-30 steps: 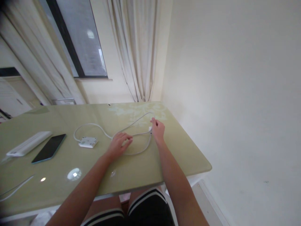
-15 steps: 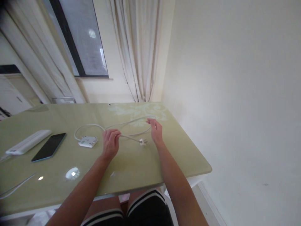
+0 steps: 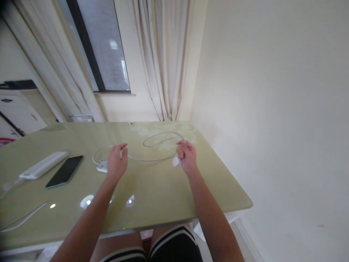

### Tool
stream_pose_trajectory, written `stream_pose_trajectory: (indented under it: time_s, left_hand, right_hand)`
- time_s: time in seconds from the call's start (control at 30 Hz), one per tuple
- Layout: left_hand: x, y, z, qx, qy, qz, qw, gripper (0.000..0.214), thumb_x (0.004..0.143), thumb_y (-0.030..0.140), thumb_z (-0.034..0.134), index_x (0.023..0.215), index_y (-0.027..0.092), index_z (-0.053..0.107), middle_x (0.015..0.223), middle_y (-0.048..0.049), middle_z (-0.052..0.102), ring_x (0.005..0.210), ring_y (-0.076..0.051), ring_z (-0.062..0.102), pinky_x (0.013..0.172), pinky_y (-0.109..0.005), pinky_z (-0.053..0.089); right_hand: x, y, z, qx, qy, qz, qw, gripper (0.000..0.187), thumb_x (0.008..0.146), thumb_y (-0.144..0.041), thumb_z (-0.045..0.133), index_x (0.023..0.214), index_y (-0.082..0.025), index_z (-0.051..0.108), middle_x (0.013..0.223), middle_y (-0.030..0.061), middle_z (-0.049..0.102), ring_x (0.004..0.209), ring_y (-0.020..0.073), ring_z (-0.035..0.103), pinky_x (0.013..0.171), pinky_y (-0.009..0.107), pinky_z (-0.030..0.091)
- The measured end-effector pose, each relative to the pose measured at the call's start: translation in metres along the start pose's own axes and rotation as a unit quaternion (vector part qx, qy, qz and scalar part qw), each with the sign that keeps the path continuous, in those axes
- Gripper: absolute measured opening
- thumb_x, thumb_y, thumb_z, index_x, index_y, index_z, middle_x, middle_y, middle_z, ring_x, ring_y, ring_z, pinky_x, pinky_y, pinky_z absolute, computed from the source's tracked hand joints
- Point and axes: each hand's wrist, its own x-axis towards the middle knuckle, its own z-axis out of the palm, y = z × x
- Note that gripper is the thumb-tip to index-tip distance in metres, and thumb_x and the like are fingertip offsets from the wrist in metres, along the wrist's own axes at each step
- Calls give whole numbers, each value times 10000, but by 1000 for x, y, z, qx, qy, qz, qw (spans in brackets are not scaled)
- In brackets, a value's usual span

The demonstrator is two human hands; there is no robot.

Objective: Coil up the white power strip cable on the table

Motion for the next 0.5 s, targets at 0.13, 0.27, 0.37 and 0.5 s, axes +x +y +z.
stream_pose_trajectory:
  time_s: [0.13, 0.27, 0.37, 0.5]
  left_hand:
    - [10, -62, -35, 207, -165, -114, 957, 531, 933, 559, 482, 1262, 191, 679, 1385, -215, 619, 1284, -470, 529, 1060, -676, 359]
    - [3, -99, -58, 167, -278, -75, 943, 563, 890, 677, 439, 871, 180, 702, 1035, -167, 719, 1043, -369, 662, 999, -517, 458]
    - [-10, -104, -74, 66, -322, -5, 945, 508, 823, 680, 524, 623, 217, 588, 831, -101, 680, 846, -283, 675, 912, -407, 512]
    - [-44, -99, -113, -74, -233, -63, 968, 486, 623, 483, 748, 1031, 222, 704, 1065, -102, 683, 911, -278, 700, 924, -426, 562]
  right_hand:
    - [6, -69, -44, 91, 102, -81, 987, 342, 911, -569, 704, 826, -238, 682, 445, -100, 210, 445, 94, 182, 492, 221, 311]
    - [3, -133, -75, 21, 161, -127, 979, 286, 959, -463, 641, 830, -227, 739, 435, -73, 233, 444, 106, 192, 480, 254, 269]
    - [-6, -170, -79, -51, 212, -190, 957, 275, 928, -438, 681, 808, -208, 775, 412, -60, 254, 425, 112, 208, 475, 299, 215]
    - [-23, -224, -79, -90, 327, -237, 910, 288, 941, -396, 704, 738, -199, 753, 427, -57, 274, 399, 98, 247, 476, 318, 223]
